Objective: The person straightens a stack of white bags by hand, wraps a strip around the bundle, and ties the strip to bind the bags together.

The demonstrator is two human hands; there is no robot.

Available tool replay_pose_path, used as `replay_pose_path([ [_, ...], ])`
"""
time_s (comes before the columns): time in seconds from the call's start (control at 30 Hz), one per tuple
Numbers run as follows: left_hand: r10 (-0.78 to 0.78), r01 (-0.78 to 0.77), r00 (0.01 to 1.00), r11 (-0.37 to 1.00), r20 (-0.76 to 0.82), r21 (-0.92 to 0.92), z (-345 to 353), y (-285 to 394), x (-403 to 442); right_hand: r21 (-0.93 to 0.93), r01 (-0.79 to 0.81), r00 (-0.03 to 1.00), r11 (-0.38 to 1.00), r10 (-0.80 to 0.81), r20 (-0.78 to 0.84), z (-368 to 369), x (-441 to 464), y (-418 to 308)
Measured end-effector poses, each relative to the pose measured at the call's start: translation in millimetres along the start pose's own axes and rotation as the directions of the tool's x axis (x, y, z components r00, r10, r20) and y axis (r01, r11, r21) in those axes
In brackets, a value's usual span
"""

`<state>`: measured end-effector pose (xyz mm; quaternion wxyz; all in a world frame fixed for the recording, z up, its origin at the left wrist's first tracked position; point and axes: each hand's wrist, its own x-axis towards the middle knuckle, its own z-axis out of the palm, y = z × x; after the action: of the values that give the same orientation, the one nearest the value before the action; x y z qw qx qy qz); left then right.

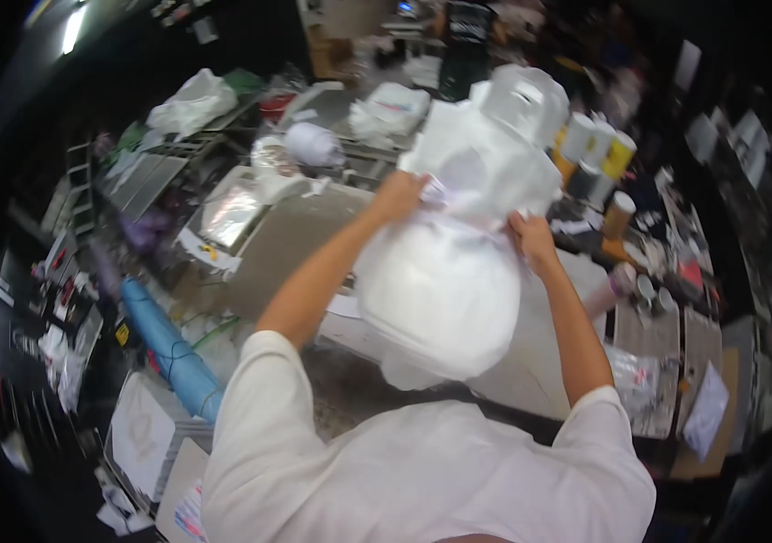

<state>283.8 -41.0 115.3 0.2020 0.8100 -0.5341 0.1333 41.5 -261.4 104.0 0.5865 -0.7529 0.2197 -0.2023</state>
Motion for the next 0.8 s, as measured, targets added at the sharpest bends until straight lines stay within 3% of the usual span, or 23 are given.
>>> replay_pose_path([
  [0.07, -0.309, 0.315, 0.948, 0.874, 0.076, -0.37, -46, 37, 4, -0.089, 0.014, 1.0, 0.996, -0.014, -0.002, 0, -19, -33],
  [0.13, -0.295, 0.296, 0.954, 0.895, 0.056, -0.334, -46, 39, 8, -0.247, 0.174, 0.982, 0.953, -0.186, -0.027, 2, -31, -53],
  [0.27, -0.361, 0.355, 0.931, 0.866, 0.052, -0.353, -26, 40, -5, -0.33, 0.268, 0.953, 0.905, -0.298, -0.044, 7, -49, -40],
  [0.33, -0.349, 0.352, 0.934, 0.849, 0.082, -0.394, -4, 52, -30, -0.373, 0.195, 0.973, 0.907, -0.226, -0.041, 15, -58, 3],
  [0.43, -0.309, 0.319, 0.948, 0.903, 0.081, -0.287, 50, 48, -60, -0.453, 0.079, 0.996, 0.888, -0.087, 0.004, 25, -72, 46],
  [0.57, -0.369, 0.39, 0.921, 0.875, 0.127, -0.288, 57, 38, -60, -0.468, 0.115, 0.993, 0.876, -0.117, 0.024, 18, -73, 52],
  [0.63, -0.523, 0.514, 0.837, 0.645, 0.163, -0.565, 48, 35, -54, -0.434, 0.227, 0.972, 0.872, -0.228, 0.05, 14, -77, 51],
  [0.67, -0.53, 0.516, 0.833, 0.647, 0.156, -0.561, 44, 36, -56, -0.429, 0.236, 0.971, 0.872, -0.234, 0.058, 13, -77, 52],
  [0.73, -0.546, 0.636, 0.754, 0.465, 0.366, -0.616, 8, 64, -56, -0.381, 0.324, 0.943, 0.866, -0.328, 0.056, 13, -79, 56],
  [0.8, -0.504, 0.6, 0.786, 0.481, 0.359, -0.639, 10, 79, -56, -0.366, 0.363, 0.931, 0.857, -0.346, 0.112, 14, -83, 52],
])
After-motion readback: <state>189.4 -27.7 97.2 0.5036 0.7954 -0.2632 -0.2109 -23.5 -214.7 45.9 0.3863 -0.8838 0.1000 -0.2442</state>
